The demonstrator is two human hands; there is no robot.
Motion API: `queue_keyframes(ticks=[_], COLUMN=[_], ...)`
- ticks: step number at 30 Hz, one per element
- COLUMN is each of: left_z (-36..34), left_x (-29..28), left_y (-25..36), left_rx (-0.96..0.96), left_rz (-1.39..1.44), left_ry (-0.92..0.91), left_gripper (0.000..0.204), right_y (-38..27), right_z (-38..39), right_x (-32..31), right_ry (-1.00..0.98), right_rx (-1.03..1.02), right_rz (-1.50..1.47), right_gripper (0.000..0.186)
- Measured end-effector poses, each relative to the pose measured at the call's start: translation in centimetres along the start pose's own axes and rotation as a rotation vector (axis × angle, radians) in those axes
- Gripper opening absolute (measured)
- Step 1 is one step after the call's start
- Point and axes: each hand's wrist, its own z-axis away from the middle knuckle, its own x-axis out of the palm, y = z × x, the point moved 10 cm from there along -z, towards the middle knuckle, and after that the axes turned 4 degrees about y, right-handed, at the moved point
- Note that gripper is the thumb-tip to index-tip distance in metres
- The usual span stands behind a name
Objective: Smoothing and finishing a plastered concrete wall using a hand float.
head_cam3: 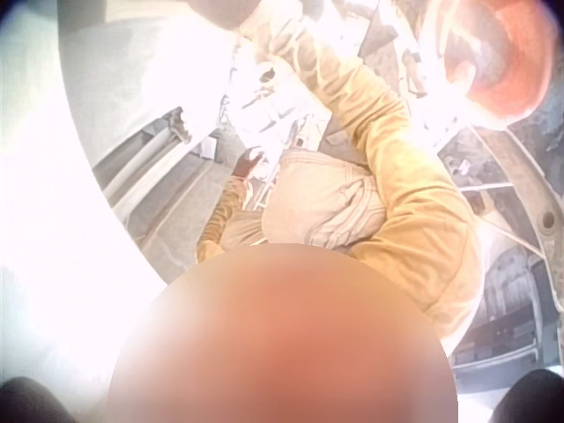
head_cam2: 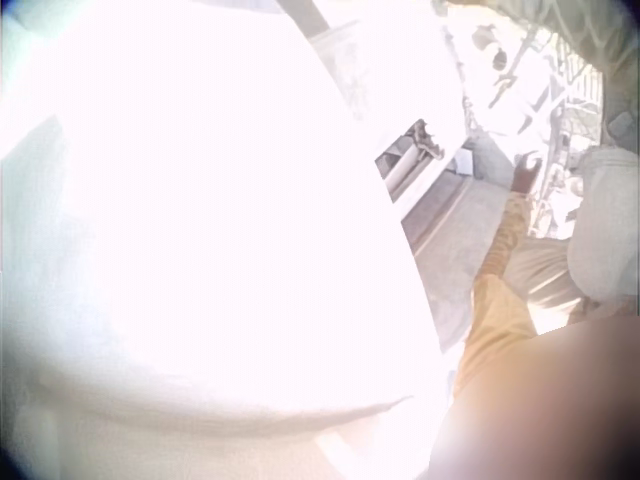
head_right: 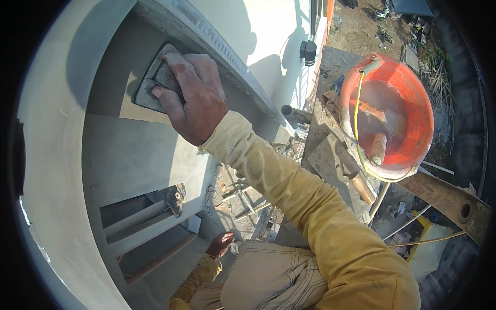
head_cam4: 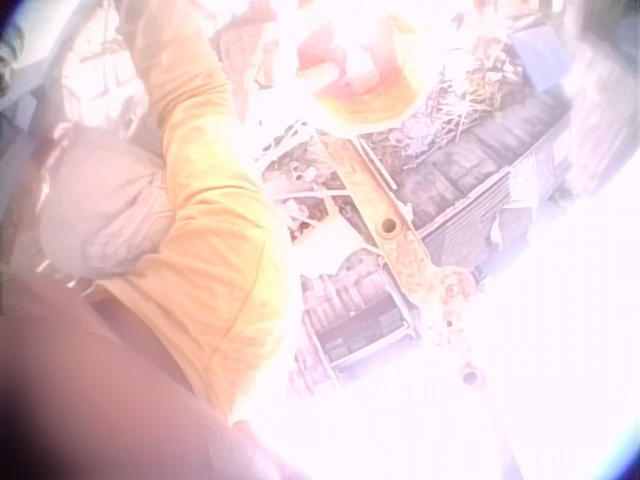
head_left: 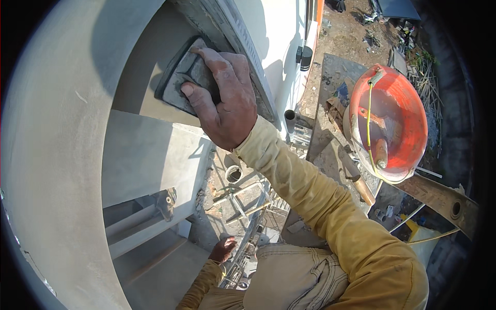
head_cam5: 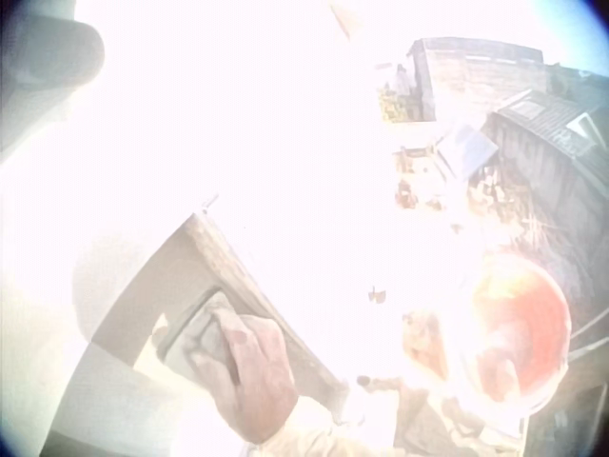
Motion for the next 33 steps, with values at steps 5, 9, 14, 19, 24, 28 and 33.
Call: queue_keyframes(ticks=[5,9,14,19,24,28,33], left_z=[-0.4,-1.5,-1.9,-1.8,-3.0,-3.7,-3.6], left_x=[0.2,-2.2,-1.1,-0.1,-0.4,-1.0,-1.5], left_y=[0.4,1.1,4.1,5.7,4.8,3.2,4.0], left_rx=[-0.012,-0.024,0.004,0.002,0.015,-0.06,0.114], left_rz=[0.033,-0.068,0.022,0.015,0.054,0.018,-0.087], left_ry=[-0.059,0.03,0.028,-0.011,-0.029,0.026,0.05], left_gripper=[0.052,0.051,0.043,0.044,0.046,0.046,0.045], right_y=[-0.5,6.6,4.8,0.8,6.6,15.4,21.0], right_z=[-0.1,5.4,9.7,3.1,-4.8,-3.0,0.9], right_x=[-0.6,-1.8,-6.3,-17.5,-31.5,-33.9,-31.9], right_ry=[0.041,-0.153,-0.44,-0.392,-0.488,-0.927,-1.131], right_rx=[-0.103,0.425,0.476,0.565,0.835,0.848,0.732], right_rz=[0.015,0.081,0.064,-0.098,0.772,1.402,1.27], right_gripper=[0.046,0.046,0.047,0.04,0.044,0.058,0.038])
